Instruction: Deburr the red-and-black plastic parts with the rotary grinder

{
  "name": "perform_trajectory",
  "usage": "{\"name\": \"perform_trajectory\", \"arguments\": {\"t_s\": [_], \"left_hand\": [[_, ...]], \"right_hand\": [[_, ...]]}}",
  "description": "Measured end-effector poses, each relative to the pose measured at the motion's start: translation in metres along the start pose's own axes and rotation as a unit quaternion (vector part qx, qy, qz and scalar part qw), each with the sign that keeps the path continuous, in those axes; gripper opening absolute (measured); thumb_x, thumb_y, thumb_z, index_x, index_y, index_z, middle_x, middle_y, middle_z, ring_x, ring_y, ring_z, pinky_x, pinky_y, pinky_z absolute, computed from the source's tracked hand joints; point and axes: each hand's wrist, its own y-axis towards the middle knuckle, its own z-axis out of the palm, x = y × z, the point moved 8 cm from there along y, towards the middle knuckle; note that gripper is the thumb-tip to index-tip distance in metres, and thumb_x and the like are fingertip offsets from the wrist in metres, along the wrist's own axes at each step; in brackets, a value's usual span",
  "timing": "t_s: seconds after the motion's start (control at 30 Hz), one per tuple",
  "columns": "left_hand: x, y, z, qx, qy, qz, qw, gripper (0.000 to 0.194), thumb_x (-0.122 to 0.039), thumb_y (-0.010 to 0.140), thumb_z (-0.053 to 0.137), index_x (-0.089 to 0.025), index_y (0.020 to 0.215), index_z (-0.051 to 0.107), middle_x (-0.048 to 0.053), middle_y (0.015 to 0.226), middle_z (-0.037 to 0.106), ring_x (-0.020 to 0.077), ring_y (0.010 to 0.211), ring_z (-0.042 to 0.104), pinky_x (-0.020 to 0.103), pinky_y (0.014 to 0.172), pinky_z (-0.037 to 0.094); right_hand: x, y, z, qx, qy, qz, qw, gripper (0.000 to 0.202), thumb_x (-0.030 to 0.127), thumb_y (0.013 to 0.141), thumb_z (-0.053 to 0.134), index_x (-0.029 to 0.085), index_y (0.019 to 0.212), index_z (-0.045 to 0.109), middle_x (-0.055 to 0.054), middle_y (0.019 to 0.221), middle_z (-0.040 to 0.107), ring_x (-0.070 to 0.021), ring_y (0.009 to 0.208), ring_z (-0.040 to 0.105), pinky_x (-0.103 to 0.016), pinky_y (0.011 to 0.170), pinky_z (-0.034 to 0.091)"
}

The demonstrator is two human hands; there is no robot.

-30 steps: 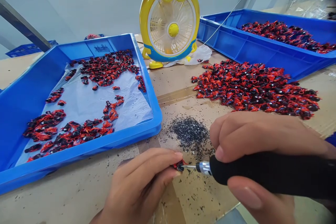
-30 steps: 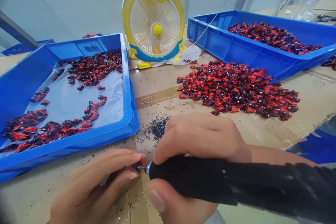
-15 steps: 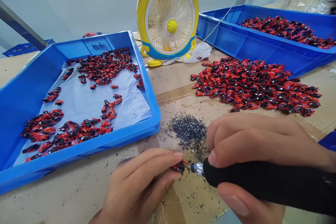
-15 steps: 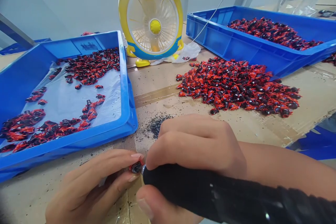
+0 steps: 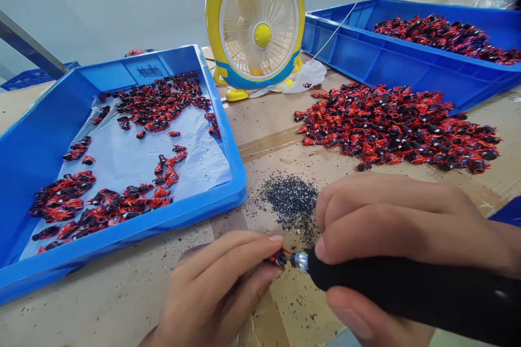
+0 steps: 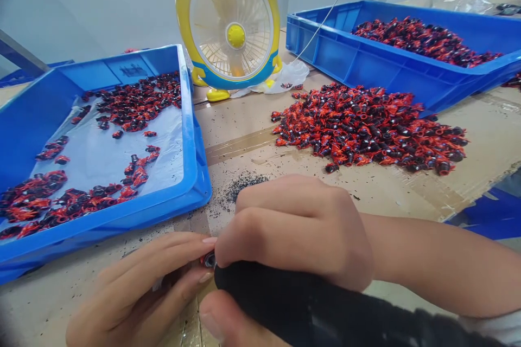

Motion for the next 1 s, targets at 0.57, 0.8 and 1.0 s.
{"name": "perform_trajectory", "arguments": {"t_s": [0.57, 0.8, 1.0], "left_hand": [[-0.0068, 0.0032, -0.0047, 0.012, 0.057, 0.027, 0.998, 0.019, -0.029, 0.113, 0.064, -0.018, 0.123, 0.076, 0.004, 0.106, 0.088, 0.0136, 0.087, 0.087, 0.015, 0.082, 0.070], [-0.0082, 0.0024, -0.0025, 0.015, 0.068, 0.032, 0.997, 0.020, -0.030, 0.112, 0.066, -0.018, 0.123, 0.078, 0.004, 0.106, 0.089, 0.0142, 0.085, 0.087, 0.017, 0.082, 0.071], [-0.0066, 0.0019, -0.0048, 0.009, 0.059, 0.031, 0.998, 0.019, -0.027, 0.111, 0.067, -0.016, 0.124, 0.077, 0.005, 0.108, 0.088, 0.0137, 0.089, 0.087, 0.015, 0.083, 0.070]], "right_hand": [[0.0042, 0.0033, 0.0008, 0.034, 0.030, -0.010, 0.999, 0.018, 0.028, 0.094, 0.081, 0.019, 0.092, 0.065, 0.006, 0.076, 0.065, -0.0065, 0.062, 0.062, -0.020, 0.057, 0.054], [0.0029, 0.0047, 0.0030, 0.028, 0.021, -0.008, 0.999, 0.014, 0.026, 0.094, 0.077, 0.020, 0.091, 0.065, 0.005, 0.074, 0.066, -0.0057, 0.060, 0.062, -0.017, 0.058, 0.055], [0.0053, 0.0068, 0.0025, 0.050, 0.021, -0.039, 0.998, 0.016, 0.022, 0.091, 0.080, 0.017, 0.092, 0.065, 0.004, 0.075, 0.068, -0.0065, 0.062, 0.063, -0.018, 0.060, 0.057]]}}
